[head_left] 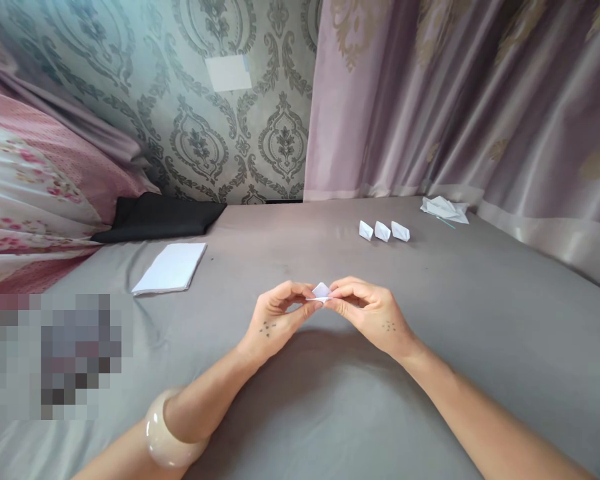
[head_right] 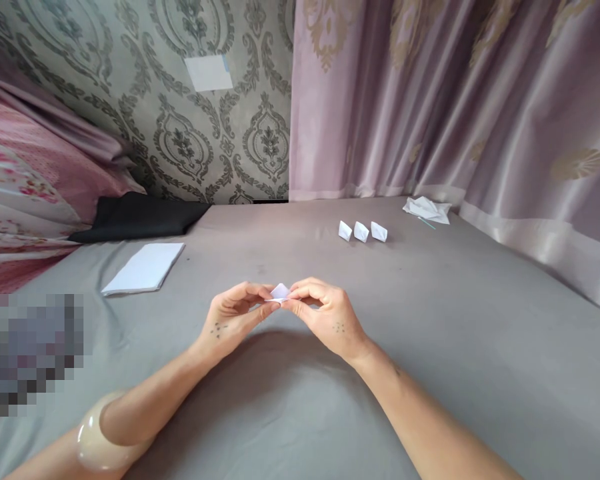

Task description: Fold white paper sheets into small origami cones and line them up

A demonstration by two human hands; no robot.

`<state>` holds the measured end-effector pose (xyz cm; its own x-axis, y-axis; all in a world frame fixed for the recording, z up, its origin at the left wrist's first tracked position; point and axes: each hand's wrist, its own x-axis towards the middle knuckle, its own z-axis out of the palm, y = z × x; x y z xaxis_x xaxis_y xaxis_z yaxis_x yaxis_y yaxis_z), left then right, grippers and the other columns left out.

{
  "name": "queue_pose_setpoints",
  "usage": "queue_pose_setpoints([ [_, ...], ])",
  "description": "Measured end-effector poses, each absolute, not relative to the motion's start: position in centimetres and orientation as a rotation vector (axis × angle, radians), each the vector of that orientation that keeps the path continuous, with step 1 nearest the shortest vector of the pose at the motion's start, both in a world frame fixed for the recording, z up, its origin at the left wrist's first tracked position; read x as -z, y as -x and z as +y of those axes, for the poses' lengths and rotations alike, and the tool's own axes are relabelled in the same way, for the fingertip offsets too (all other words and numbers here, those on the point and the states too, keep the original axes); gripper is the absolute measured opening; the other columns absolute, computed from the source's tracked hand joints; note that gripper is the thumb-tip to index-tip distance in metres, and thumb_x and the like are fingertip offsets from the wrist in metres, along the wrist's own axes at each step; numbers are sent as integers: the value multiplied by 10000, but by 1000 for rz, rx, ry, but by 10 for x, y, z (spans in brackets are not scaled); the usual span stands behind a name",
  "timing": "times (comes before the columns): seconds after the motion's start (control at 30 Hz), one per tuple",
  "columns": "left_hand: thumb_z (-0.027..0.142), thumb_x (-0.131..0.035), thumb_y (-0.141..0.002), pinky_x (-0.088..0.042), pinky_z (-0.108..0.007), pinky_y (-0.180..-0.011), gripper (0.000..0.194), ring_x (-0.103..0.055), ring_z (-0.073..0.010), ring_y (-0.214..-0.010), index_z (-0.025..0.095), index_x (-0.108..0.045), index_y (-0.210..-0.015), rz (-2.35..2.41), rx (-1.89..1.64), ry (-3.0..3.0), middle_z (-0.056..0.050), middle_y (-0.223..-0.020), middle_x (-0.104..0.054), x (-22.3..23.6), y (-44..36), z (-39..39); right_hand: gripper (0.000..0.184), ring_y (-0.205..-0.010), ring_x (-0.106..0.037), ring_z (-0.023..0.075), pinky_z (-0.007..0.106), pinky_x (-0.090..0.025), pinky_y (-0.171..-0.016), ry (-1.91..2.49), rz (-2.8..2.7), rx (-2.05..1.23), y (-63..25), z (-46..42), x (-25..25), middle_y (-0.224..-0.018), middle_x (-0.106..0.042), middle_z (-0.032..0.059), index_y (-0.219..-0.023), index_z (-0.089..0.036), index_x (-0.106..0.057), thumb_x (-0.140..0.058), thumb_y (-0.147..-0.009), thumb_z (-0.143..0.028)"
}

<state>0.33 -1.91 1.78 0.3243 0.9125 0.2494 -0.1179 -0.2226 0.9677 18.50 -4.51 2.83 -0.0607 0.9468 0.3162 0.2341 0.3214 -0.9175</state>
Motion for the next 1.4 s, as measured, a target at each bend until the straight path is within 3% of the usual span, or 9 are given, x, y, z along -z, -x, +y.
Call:
queue_pose_setpoints([
  [0.13, 221, -742, -737, -512, -269, -769, 182, -652, -142, -780, 175, -614, -858, 720, -1165, -1337, -21, -818, -712, -16, -6, -19, 162, -723, -654, 146, 268, -536, -700, 1157, -1449, -889, -181, -47, -31, -771, -670, -1, -810, -211, -637, -714, -753, -341],
  [0.23, 222, -741, -742, -517, -262, -783, 209, -667, -143, -802, 173, -625, -908, 721, -1148, -1274, -27, -839, -727, -17, -9, -20, 193, -762, -668, 146, 263, -537, -734, 1164, -1430, -955, -180, -47, -32, -823, -698, 1, -896, -217, -670, -703, -764, -353],
  [0.47, 324, -720, -754, -515, -283, -762, 264, -658, -159, -790, 156, -640, -941, 819, -985, -1267, -46, -818, -712, -26, -10, -21, 141, -753, -653, 135, 248, -518, -727, 1198, -1460, -957, -181, -46, -31, -797, -700, -12, -820, -229, -712, -666, -797, -360],
  [0.63, 352, -695, -768, -481, -246, -687, 222, -613, -133, -709, 135, -678, -814, 905, -971, -1336, -45, -779, -686, -26, -9, -17, 145, -750, -646, 129, 245, -507, -730, 1256, -1484, -974, -178, -48, -31, -792, -695, -10, -813, -220, -708, -674, -791, -359],
  [0.77, 339, -687, -771, -477, -247, -690, 209, -605, -129, -695, 133, -653, -772, 862, -1023, -1289, -31, -733, -669, -24, -10, -17, 260, -747, -649, 135, 251, -528, -677, 1282, -1352, -1291, -177, -48, -32, -814, -700, 13, -903, -199, -711, -662, -786, -426],
  [0.87, 348, -679, -778, -463, -230, -667, 220, -579, -110, -668, 133, -634, -770, 872, -1040, -1326, -14, -709, -643, -21, -11, -17, 299, -701, -636, 122, 243, -523, -655, 1257, -1298, -1438, -176, -47, -31, -739, -689, 19, -832, -170, -722, -642, -794, -455],
  [1.1, 447, -615, -810, -431, -204, -580, 300, -519, -85, -607, 149, -585, -802, 978, -947, -1390, 18, -674, -571, -18, -14, -11, 328, -557, -588, 92, 218, -496, -570, 1327, -1183, -1384, -169, -44, -30, -581, -639, 0, -749, -136, -710, -698, -736, -464],
  [1.4, 446, -633, -796, -420, -202, -579, 304, -518, -78, -581, 147, -581, -778, 879, -963, -1326, 18, -654, -582, -11, -19, -7, 267, -698, -644, 95, 167, -537, -602, 1251, -941, -1679, -171, -43, -27, -786, -685, 38, -795, -142, -715, -728, -741, -404],
])
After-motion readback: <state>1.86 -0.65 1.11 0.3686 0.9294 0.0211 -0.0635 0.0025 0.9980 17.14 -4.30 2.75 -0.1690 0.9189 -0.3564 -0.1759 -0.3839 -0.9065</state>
